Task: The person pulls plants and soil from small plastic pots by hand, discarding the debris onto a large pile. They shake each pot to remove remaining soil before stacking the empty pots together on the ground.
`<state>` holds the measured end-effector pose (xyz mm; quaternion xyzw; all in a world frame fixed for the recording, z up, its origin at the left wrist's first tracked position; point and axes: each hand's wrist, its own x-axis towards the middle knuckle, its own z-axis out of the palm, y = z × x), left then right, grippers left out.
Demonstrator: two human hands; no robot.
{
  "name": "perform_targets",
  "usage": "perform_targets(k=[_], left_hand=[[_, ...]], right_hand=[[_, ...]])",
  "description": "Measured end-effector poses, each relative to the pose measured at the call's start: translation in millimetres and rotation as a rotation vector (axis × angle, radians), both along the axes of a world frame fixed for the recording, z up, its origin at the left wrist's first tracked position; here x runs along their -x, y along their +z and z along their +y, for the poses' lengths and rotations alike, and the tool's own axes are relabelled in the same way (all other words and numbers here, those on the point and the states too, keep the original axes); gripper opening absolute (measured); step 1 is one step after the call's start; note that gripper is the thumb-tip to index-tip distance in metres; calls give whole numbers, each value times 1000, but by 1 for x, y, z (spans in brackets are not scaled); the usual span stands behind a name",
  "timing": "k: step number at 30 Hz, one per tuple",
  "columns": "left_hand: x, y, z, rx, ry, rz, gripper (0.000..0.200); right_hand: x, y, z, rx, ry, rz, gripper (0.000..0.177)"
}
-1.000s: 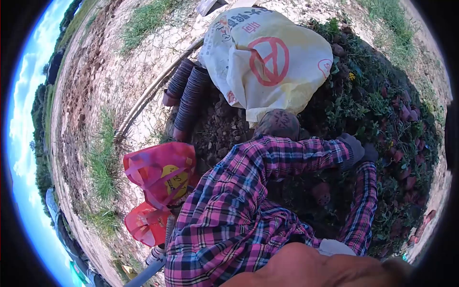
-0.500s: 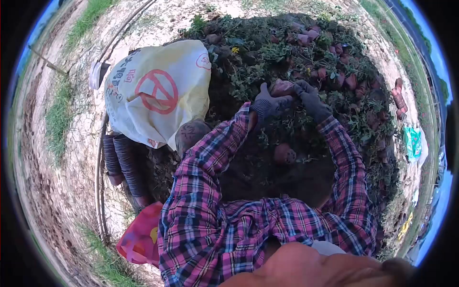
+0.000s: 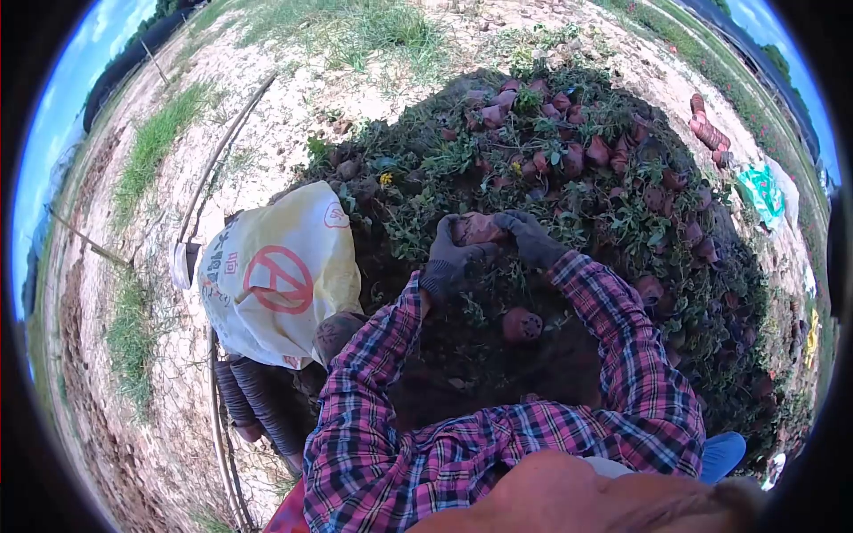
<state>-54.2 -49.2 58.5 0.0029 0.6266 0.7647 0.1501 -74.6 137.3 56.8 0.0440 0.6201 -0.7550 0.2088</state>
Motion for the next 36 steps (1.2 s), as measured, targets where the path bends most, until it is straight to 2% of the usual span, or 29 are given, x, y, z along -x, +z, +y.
perform_targets(k=[4, 5, 8, 11, 14, 17, 20, 21, 23, 26, 27, 30, 32, 33, 35, 36], left_hand=[[1, -2, 8, -174, 5, -55, 61], [1, 0, 6, -112, -18, -73, 57], [0, 14, 6, -228, -26, -80, 51], [-3, 34, 5, -258, 5, -183, 43], [14, -14, 8, -339, 72, -183, 35], [11, -1, 10, -448, 96, -170, 37], [20, -21, 8, -334, 79, -68, 31], [21, -27, 9, -286, 98, -38, 31], [21, -41, 13, -194, 135, 16, 33], [16, -1, 9, -285, 273, -70, 37], [14, 19, 6, -333, 180, -195, 37], [15, 17, 15, -355, 188, -29, 36], [14, 14, 20, -152, 113, 110, 39], [11, 11, 22, -52, 76, 174, 40], [13, 3, 20, 140, 9, 286, 48], [13, 4, 20, 233, -28, 340, 53]], right_hand=[[-6, 22, -3, -10, 34, 73, 21], [-4, 20, -3, -45, 29, 111, 21], [-6, 21, -1, -1, 45, 112, 23], [-4, 23, -7, -148, 66, 227, 27], [-8, 30, -11, -347, 74, 300, 30], [-9, 4, -10, -241, 57, 462, 36], [-18, -4, 3, -135, 150, 180, 43], [-20, -7, 3, -175, 212, 226, 47], [-22, -13, 4, -216, 185, 275, 46], [-22, -20, 4, -198, 161, 319, 45], [-20, -18, 5, -198, 173, 293, 45], [-21, -13, 5, -156, 101, 237, 49], [-29, 2, 2, -110, 45, 106, 51], [-14, -48, 20, -110, 220, 171, 55], [-26, -25, 30, -404, 254, 272, 54], [-27, -24, 32, -513, 273, 433, 51]])
